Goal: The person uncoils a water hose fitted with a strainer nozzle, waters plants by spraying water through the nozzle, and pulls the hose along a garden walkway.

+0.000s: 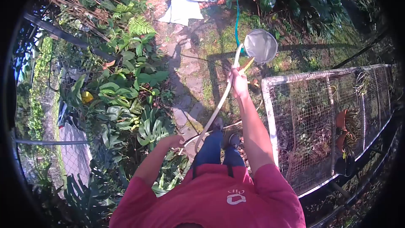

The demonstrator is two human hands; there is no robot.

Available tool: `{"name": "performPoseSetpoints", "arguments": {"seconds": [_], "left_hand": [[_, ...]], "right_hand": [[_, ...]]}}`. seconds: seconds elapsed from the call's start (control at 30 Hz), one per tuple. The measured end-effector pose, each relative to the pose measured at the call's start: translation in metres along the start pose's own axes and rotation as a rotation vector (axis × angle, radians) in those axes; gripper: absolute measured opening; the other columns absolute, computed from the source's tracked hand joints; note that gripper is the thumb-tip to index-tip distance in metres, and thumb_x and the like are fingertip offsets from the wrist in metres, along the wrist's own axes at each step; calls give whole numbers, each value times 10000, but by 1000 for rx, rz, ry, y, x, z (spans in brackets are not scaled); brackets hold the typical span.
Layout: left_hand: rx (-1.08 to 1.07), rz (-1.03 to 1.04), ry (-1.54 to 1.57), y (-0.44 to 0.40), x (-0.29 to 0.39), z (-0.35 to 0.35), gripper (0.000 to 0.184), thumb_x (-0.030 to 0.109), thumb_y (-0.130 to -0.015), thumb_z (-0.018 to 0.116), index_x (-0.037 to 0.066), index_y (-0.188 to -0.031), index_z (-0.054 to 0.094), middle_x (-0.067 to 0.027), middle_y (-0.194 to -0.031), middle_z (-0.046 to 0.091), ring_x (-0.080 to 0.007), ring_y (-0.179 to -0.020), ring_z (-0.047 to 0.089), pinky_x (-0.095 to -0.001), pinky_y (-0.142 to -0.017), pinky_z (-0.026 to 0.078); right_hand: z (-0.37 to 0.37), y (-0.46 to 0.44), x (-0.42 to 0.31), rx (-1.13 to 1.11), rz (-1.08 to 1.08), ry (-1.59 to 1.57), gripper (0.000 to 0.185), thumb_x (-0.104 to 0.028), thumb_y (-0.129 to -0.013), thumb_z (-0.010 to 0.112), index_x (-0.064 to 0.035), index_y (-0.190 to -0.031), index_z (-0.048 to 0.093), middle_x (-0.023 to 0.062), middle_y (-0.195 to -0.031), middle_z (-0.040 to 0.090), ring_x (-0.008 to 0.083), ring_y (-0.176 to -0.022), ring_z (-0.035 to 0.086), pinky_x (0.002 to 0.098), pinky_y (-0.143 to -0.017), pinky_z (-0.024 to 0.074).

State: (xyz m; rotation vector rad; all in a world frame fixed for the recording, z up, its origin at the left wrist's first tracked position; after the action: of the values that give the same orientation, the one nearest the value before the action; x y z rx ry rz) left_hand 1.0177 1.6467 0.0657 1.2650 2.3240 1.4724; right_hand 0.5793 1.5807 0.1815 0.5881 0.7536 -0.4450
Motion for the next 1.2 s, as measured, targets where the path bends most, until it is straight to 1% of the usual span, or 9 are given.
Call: {"name": "performPoseSetpoints", "arguments": {"seconds": [0.07,0.17,0.23,0.47,0.57,0.7,0.9,1.07,1.2], "left_hand": [[286,42,68,-57,-43,-47,525,357,-871,696,40,-1275,585,-174,-1119,672,-334,-979,670,-391,-869,534],[506,-69,784,-105,-35,-203,561,249,-902,663,19,-1377,475,-148,-1072,662,-218,-869,665,-350,-781,533],[801,15,920,-159,-23,-298,623,278,-934,687,10,-1420,404,-136,-1165,647,-202,-1071,617,-326,-887,508],[615,417,1681,-288,104,-482,919,413,-916,697,24,-1549,157,-217,-1554,306,-308,-1334,445,-434,-1085,413],[440,491,2079,-312,135,-516,690,373,-954,656,-4,-1442,348,-205,-1373,504,-286,-1178,559,-406,-1010,477],[458,458,1892,-395,119,-521,196,215,-980,630,50,-1035,539,-54,-829,563,-162,-787,598,-275,-744,543],[628,313,1684,-374,74,-529,196,180,-982,618,76,-1148,625,10,-965,619,-135,-901,582,-298,-862,462],[842,658,1087,-317,49,-593,250,155,-981,632,26,-1195,640,-30,-1019,692,-80,-915,601,-239,-829,469],[860,786,704,-264,36,-654,277,199,-980,628,39,-1206,647,-58,-1060,705,-136,-955,622,-294,-894,478]], "right_hand": [[4,16,-11,-71,30,21,99,-194,-1001,587,-101,-966,582,-7,-714,568,112,-549,532,257,-506,460],[15,26,-21,-140,-5,65,117,-208,-1009,582,-95,-980,586,-6,-737,580,105,-577,554,252,-539,472],[31,34,-31,-174,-30,89,124,-212,-1016,572,-90,-998,587,-3,-745,584,100,-584,557,252,-550,478],[68,45,-46,-213,-29,40,143,-172,-1037,511,-54,-1094,569,33,-719,574,139,-581,555,286,-549,478],[65,36,-44,-132,-3,44,383,-189,-1038,507,-66,-1393,434,38,-714,559,136,-577,541,282,-538,468],[64,31,-35,-109,-6,-54,352,-205,-1036,514,-67,-1356,467,30,-732,538,126,-584,512,264,-516,451],[25,14,-49,175,-98,-58,134,-205,-1037,494,-76,-1053,526,16,-729,518,105,-567,479,238,-495,414],[-30,-14,-67,494,-172,-32,381,-243,-1019,560,-74,-1359,529,-45,-765,490,49,-637,455,196,-517,374],[-48,-48,-66,549,-132,119,281,-275,-988,622,-96,-1202,595,-27,-732,508,59,-555,430,192,-477,360]]}}
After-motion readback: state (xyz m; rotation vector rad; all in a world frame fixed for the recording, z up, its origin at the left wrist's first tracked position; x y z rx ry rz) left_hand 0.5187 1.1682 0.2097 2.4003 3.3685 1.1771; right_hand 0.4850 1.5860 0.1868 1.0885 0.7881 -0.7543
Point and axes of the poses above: each hand's wrist, its own y-axis away from the middle knuckle, its own z-axis out of the palm, x = y × z, the point moved 10 cm from there along -y, towards the middle knuckle
